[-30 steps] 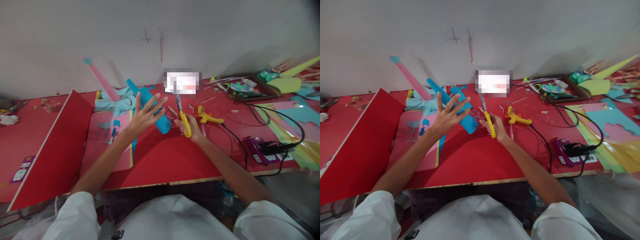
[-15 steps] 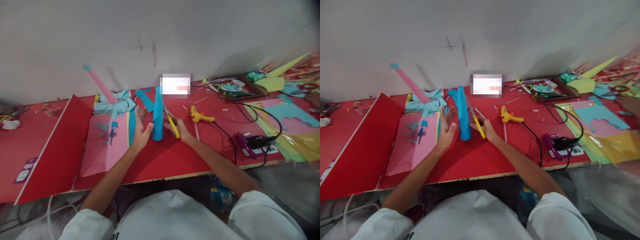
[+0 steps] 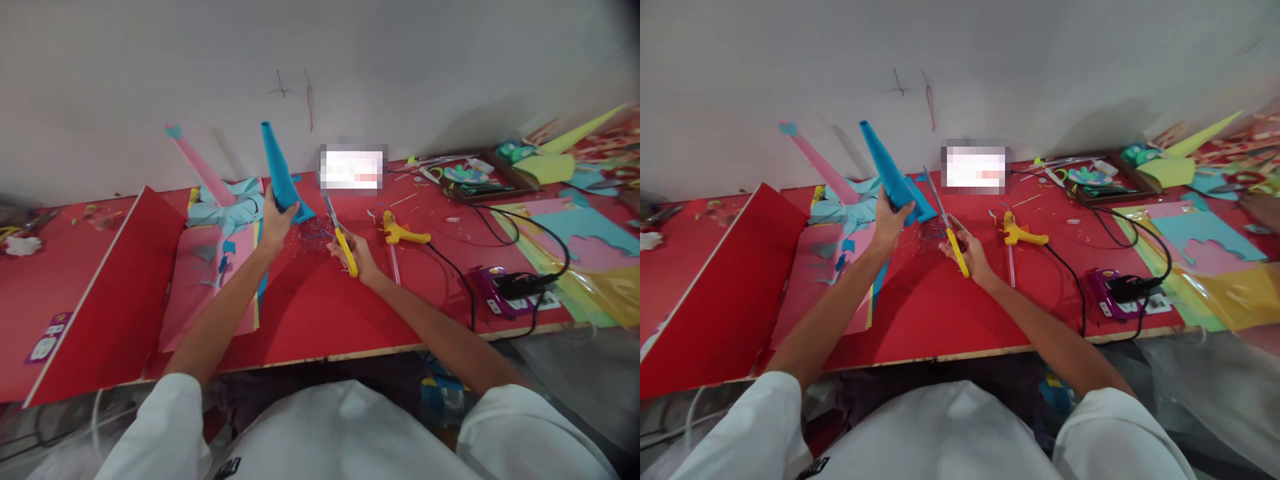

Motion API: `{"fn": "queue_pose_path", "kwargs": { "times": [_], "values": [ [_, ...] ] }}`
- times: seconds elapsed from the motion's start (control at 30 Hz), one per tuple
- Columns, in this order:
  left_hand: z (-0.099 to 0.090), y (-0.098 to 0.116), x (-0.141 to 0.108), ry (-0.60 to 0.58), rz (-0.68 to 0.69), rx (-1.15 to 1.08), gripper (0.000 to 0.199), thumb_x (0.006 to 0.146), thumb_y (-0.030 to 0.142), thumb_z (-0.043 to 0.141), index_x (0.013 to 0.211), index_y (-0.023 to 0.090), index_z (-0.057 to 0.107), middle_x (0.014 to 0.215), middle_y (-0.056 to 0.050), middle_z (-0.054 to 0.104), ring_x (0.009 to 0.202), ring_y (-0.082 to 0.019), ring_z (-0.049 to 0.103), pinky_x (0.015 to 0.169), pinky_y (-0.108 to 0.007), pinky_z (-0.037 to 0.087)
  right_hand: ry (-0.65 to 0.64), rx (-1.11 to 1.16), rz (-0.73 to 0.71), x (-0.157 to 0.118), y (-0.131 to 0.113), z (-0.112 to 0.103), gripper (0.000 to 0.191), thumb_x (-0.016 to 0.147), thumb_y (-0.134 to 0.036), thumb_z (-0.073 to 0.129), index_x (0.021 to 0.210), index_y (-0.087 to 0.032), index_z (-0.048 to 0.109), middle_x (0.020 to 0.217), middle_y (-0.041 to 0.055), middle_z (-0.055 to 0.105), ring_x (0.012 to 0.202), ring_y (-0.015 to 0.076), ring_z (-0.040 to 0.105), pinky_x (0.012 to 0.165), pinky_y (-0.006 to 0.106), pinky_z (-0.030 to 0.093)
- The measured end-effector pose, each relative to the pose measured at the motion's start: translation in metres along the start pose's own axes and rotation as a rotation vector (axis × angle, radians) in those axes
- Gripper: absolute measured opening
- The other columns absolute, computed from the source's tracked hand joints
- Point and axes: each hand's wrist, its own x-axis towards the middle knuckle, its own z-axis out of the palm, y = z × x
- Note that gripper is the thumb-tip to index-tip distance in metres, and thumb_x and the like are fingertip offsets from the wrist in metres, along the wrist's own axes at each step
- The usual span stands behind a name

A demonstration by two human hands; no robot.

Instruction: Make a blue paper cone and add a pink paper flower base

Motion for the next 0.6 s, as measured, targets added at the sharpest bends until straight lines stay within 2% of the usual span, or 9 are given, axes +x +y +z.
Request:
{"fn": "queue_pose_path", "kwargs": {
  "times": [0.1,0.2,0.3,0.47,0.53,0.6],
  "values": [
    [0.009,-0.023,0.039,0.058,-0.054,-0.092,0.057,0.081,0.014,0.084,0.130,0.027,0.057,0.120,-0.005,0.073,0.104,-0.021,0.073,0.099,-0.042,0.065,0.005,0.007,0.011,0.000,-0.002,0.001,0.064,0.066,-0.077,0.091,0.078,-0.026,0.055,0.065,-0.0037,0.058,0.050,0.0097,0.046,0.039,0.024,0.035],
    [0.020,-0.044,0.058,0.065,-0.154,-0.131,0.061,0.075,0.009,0.089,0.124,0.024,0.056,0.114,-0.003,0.073,0.098,-0.017,0.070,0.093,-0.039,0.064,-0.008,0.010,0.005,-0.001,-0.003,0.000,0.065,0.067,-0.079,0.089,0.078,-0.025,0.055,0.066,-0.0031,0.057,0.050,0.0098,0.046,0.039,0.025,0.035],
    [0.027,-0.059,0.061,0.033,-0.156,-0.161,0.071,0.069,0.008,0.093,0.127,0.024,0.054,0.119,-0.004,0.073,0.102,-0.019,0.071,0.090,-0.038,0.063,-0.028,0.009,0.005,-0.001,-0.002,-0.001,0.065,0.068,-0.081,0.087,0.078,-0.026,0.055,0.065,-0.0031,0.054,0.053,0.0114,0.047,0.040,0.026,0.035],
    [0.033,-0.075,0.060,0.028,-0.121,-0.149,0.075,0.073,0.017,0.097,0.133,0.023,0.054,0.120,-0.004,0.073,0.107,-0.019,0.071,0.090,-0.035,0.063,-0.023,-0.074,-0.010,0.001,0.000,-0.001,0.060,0.071,-0.077,0.086,0.077,-0.026,0.054,0.067,-0.0023,0.053,0.058,0.0142,0.049,0.048,0.028,0.040],
    [0.032,-0.078,0.059,0.014,-0.076,-0.132,0.080,0.075,0.028,0.099,0.139,0.026,0.051,0.129,-0.008,0.070,0.116,-0.023,0.071,0.096,-0.039,0.063,-0.029,-0.117,-0.047,0.002,0.001,0.000,0.058,0.072,-0.075,0.084,0.076,-0.026,0.055,0.069,-0.0020,0.054,0.061,0.0146,0.050,0.053,0.029,0.043],
    [0.027,-0.076,0.056,-0.030,0.035,-0.084,0.084,0.084,0.042,0.095,0.149,0.030,0.043,0.150,-0.014,0.060,0.138,-0.029,0.064,0.112,-0.048,0.059,-0.026,-0.170,-0.083,0.003,0.002,0.001,0.057,0.072,-0.074,0.084,0.076,-0.025,0.055,0.068,-0.0029,0.052,0.061,0.0144,0.048,0.057,0.030,0.043]
  ]
}}
